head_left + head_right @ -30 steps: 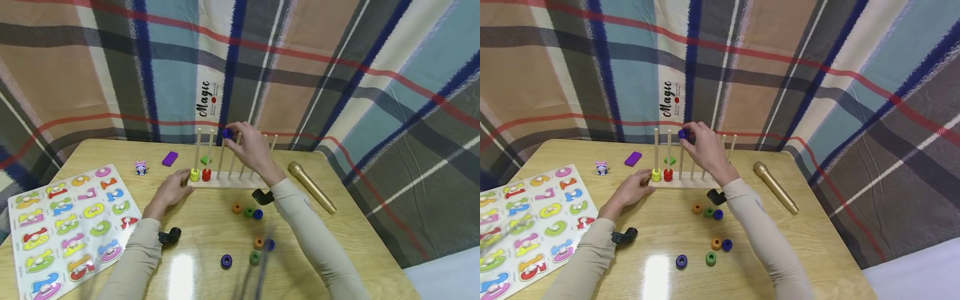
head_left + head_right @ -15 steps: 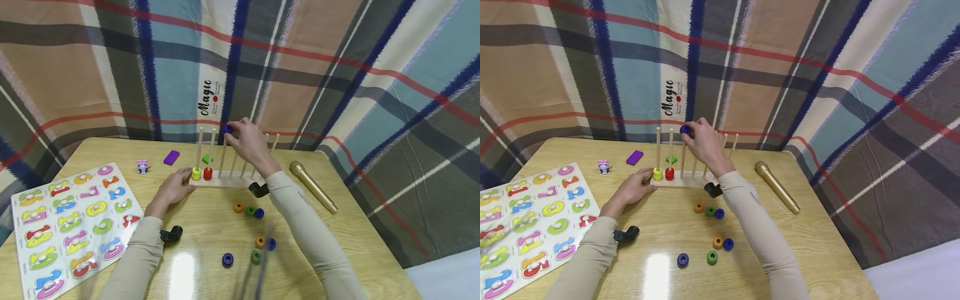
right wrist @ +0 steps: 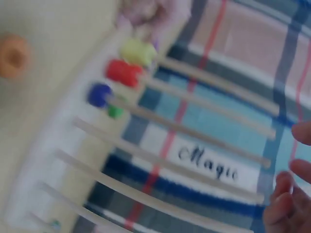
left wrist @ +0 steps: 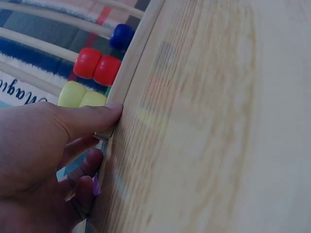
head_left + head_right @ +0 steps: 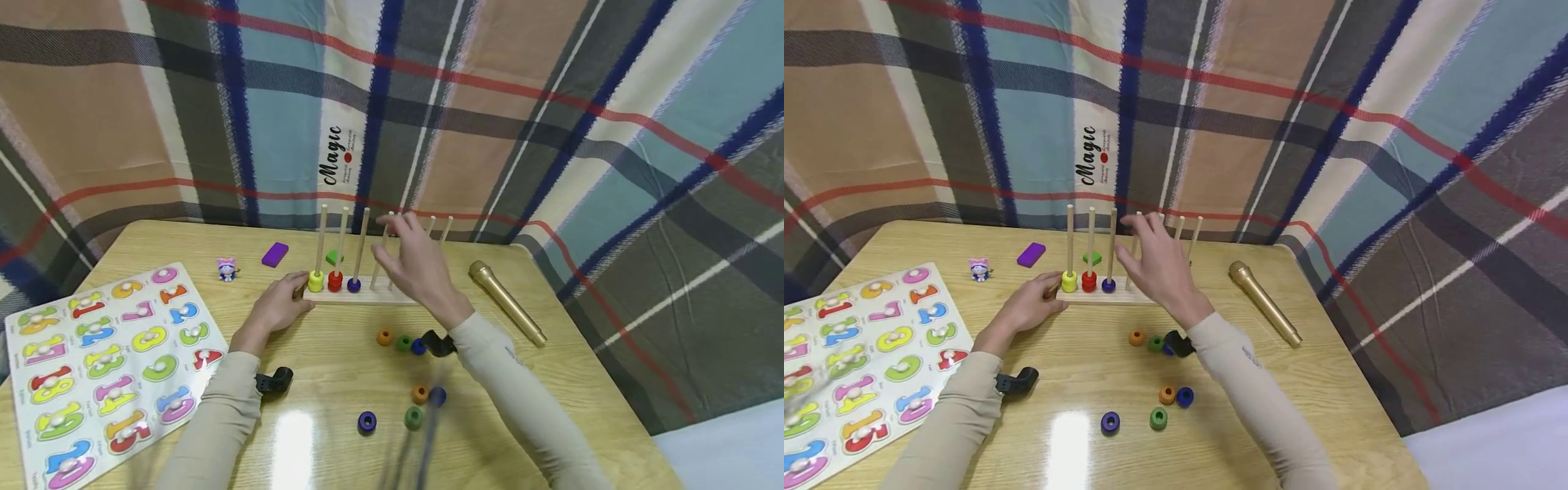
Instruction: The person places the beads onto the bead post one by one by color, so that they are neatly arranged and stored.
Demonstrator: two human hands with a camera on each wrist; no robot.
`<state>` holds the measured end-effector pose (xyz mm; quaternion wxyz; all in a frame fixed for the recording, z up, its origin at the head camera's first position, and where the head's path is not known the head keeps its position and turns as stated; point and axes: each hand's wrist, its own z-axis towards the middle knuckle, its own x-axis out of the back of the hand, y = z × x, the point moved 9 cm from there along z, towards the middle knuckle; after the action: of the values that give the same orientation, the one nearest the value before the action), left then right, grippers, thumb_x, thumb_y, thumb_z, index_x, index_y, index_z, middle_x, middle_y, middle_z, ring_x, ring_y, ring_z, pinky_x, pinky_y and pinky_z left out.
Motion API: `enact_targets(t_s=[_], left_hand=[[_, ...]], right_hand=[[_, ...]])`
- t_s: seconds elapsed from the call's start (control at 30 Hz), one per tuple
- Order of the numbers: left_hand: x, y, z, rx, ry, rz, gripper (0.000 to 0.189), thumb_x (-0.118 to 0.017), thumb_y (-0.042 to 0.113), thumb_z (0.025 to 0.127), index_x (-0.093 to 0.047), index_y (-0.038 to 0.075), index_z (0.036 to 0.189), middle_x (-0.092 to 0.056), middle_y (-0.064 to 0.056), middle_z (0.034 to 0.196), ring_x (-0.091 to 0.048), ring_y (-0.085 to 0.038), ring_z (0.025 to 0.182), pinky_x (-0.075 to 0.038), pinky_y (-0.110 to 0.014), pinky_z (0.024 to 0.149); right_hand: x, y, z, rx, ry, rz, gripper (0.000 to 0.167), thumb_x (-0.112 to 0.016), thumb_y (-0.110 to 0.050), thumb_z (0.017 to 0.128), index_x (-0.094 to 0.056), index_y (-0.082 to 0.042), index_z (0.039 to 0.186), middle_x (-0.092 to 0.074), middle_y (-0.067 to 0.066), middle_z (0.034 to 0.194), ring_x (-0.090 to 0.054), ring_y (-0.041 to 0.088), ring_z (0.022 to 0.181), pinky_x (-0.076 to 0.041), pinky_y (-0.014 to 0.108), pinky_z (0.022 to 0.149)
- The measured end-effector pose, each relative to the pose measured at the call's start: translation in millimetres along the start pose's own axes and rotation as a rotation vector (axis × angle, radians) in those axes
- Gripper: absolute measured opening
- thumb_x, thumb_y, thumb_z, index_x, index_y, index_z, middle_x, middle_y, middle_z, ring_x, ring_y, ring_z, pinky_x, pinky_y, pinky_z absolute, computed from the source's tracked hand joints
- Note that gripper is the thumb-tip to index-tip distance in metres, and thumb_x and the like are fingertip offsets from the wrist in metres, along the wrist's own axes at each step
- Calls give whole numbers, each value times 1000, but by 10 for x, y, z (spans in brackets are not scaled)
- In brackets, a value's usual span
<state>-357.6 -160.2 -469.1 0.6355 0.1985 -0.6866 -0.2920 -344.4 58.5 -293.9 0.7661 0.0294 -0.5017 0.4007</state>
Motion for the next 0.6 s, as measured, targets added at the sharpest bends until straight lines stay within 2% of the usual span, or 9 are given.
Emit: enact_targets(t_s=[0.07, 0.17, 0.27, 0.33, 0.4, 0.47, 0.6], left_hand=[[10, 2, -2, 0, -1, -2, 69, -69, 19, 104, -39, -6, 161, -35, -27, 169, -36, -56, 149, -31, -73, 121], [-5, 11, 4, 0, -5, -6, 69, -68, 18, 104, -39, -6, 161, -34, -26, 169, -34, -55, 151, -29, -72, 123], [-15, 20, 5, 1, -10, -7, 69, -68, 19, 105, -38, -6, 162, -34, -26, 170, -34, -55, 151, -30, -71, 123], [-6, 21, -2, 1, -11, -5, 69, -68, 19, 105, -38, -6, 162, -34, -27, 169, -35, -55, 150, -31, -71, 122], [5, 15, -8, 7, -10, -2, 69, -68, 19, 105, -38, -6, 162, -34, -27, 169, -36, -55, 150, -31, -72, 121], [19, 10, -13, 11, -9, 3, 70, -68, 20, 105, -38, -6, 162, -33, -28, 169, -35, -56, 150, -31, -72, 121], [13, 9, -4, 16, -14, 6, 69, -68, 20, 105, -38, -4, 163, -32, -26, 170, -32, -56, 152, -28, -72, 123]], right_hand=[[-108, -87, -270, 53, -99, 10, 33, -73, -23, 102, -70, -6, 129, -70, 8, 106, -52, 12, 62, -42, 23, 49], [-376, -194, -764, 95, -353, 8, 30, -74, -31, 101, -73, -9, 121, -73, 2, 95, -54, 4, 62, -44, 18, 50], [-643, -275, -1254, 111, -621, -25, 39, -76, -45, 99, -72, -15, 123, -70, -5, 90, -52, -2, 62, -43, 14, 51], [-774, -319, -1510, 134, -740, -75, 45, -77, -54, 96, -70, -19, 124, -65, -10, 87, -48, -4, 60, -40, 13, 50], [-868, -358, -1683, 164, -804, -121, 46, -77, -57, 95, -69, -22, 124, -59, -15, 84, -46, -6, 60, -37, 12, 50], [-922, -400, -1772, 195, -827, -159, 39, -78, -52, 96, -68, -24, 120, -53, -17, 81, -43, -7, 59, -35, 12, 50], [-935, -433, -1785, 221, -829, -160, 24, -80, -35, 96, -70, -23, 113, -53, -17, 83, -43, -7, 62, -35, 10, 52]])
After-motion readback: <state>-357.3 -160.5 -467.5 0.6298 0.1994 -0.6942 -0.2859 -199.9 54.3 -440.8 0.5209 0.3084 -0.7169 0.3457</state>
